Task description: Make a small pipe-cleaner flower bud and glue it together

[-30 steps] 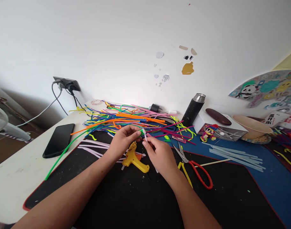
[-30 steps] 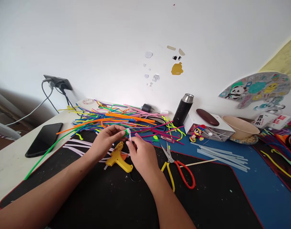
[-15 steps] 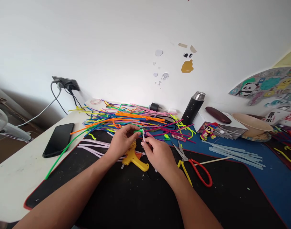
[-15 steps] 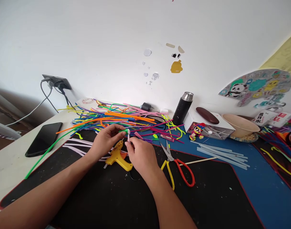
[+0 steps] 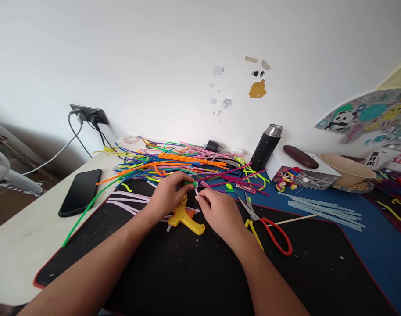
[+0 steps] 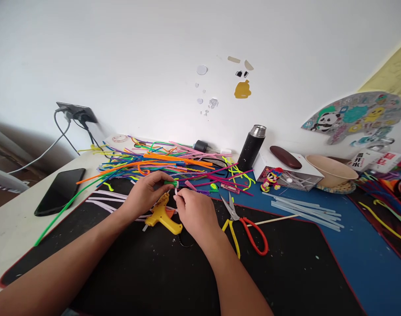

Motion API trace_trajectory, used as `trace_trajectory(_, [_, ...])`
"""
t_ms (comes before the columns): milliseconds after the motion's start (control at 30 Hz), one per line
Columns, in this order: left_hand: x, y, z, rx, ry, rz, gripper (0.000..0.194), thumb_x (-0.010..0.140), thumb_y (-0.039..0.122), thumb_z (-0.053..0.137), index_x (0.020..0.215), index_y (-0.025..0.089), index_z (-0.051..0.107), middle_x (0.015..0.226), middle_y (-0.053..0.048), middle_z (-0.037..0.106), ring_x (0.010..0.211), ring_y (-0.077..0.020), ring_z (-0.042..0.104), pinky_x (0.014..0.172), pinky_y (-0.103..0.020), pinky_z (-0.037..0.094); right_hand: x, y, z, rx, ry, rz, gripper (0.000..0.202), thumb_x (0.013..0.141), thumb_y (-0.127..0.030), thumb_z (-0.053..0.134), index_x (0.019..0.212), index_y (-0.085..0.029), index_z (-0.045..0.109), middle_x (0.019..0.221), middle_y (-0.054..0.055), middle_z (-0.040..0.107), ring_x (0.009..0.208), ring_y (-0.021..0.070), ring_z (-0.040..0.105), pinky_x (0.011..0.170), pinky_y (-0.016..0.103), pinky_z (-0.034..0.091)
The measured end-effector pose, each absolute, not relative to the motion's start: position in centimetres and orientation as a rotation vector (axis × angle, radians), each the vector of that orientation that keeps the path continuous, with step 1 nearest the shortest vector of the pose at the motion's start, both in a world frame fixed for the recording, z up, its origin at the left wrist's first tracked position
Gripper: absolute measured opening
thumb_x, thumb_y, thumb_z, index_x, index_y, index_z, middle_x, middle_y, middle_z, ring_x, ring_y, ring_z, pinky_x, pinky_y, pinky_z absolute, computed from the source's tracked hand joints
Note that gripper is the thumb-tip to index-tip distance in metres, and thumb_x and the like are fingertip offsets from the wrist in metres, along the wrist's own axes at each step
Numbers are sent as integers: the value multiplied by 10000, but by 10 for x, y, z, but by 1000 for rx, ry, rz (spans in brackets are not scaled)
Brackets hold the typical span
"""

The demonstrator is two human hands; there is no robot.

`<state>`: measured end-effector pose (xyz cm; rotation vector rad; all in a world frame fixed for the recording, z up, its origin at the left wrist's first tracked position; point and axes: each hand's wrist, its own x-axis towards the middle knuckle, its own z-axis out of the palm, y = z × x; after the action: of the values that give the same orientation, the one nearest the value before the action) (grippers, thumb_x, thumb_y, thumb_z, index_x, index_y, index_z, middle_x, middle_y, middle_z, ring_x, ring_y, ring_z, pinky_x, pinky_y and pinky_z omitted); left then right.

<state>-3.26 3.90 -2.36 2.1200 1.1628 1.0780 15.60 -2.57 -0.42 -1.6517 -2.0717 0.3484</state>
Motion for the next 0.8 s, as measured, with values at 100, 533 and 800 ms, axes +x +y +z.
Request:
trace_trajectory(100, [-33, 39, -25, 2177, 1147, 1066, 94, 936, 293, 704, 982, 216, 732, 956, -41, 768, 862, -211, 701, 784, -313, 529, 157, -26, -3, -1655, -2076, 340, 197, 1051, -288, 609, 904, -232, 728, 801, 26, 780, 725, 207, 716, 607, 300, 302])
trace_trajectory(533, [-31, 36, -21, 2210, 1052, 1004, 85, 926, 258, 681, 981, 228, 738, 993, -52, 775, 929, -230, 718, 831, -329, 538, 166, -25, -3, -1558, -1953, 345, 166, 1041, -272, 632, 925, -235, 745, 880, 28, 815, 771, 211, 743, 654, 281, 381])
trace_trajectory(800, [-31, 32, -15, 2200, 1002, 986, 74, 929, 254, 684, 964, 235, 746, 978, -49, 778, 918, -230, 716, 829, -328, 532, 170, -23, -4, -1549, -1893, 361, 192, 1038, -313, 600, 940, -243, 749, 895, 36, 818, 781, 219, 736, 677, 292, 424])
